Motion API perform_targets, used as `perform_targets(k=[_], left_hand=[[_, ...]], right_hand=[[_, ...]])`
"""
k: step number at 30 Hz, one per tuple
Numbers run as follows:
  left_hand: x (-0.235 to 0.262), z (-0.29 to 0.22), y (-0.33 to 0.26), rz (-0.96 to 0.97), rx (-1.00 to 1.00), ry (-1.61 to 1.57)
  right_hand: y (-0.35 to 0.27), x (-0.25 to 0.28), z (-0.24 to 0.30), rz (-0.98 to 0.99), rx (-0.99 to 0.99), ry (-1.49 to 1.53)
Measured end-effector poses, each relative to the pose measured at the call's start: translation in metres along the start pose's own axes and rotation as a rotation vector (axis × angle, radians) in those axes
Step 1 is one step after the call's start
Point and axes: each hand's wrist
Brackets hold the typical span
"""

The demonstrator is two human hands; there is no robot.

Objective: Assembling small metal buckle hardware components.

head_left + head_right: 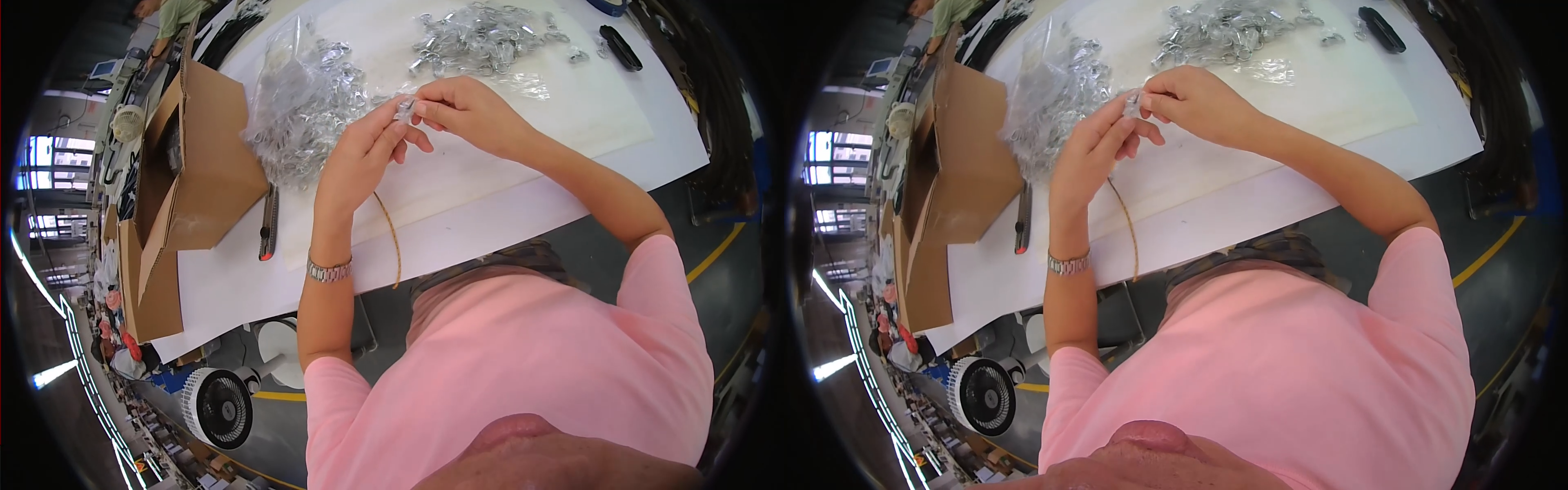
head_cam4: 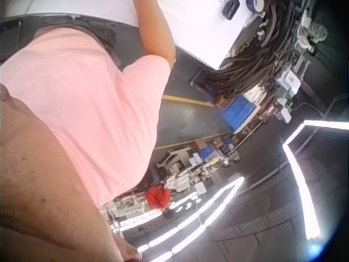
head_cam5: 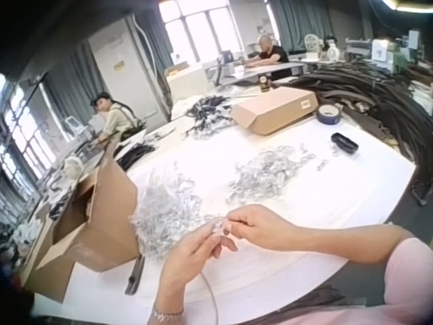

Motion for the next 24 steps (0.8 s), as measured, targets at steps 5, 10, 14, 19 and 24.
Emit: perform_targets(k=[5, 10, 14, 19, 24], left_hand=[[-0.004, -0.002, 0.002, 0.024, 0.049, -0.165], [-0.014, -0.001, 0.006, -0.101, 0.103, -0.062], [-0.028, 0.006, 0.006, -0.318, -0.014, 0.202], [-0.017, 0.0, 0.005, -0.305, 0.073, 0.02], [0.004, 0.006, 0.003, -0.457, 0.078, -0.159]], right_hand=[[0.0, -0.005, 0.0, -0.063, 0.032, -0.033], [0.0, -0.006, -0.007, -0.067, -0.002, -0.046], [-0.003, -0.01, -0.002, -0.045, -0.075, 0.069], [0.004, 0.005, -0.006, 0.025, -0.151, 0.68], [0.015, 0.048, -0.009, -0.285, -0.142, 0.97]])
Point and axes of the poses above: each hand's wrist, its own y-axis towards the middle knuckle, its own x-axis out of the back of the hand, z = x × y, and after that the axes turned 3 degrees about y, right-handed
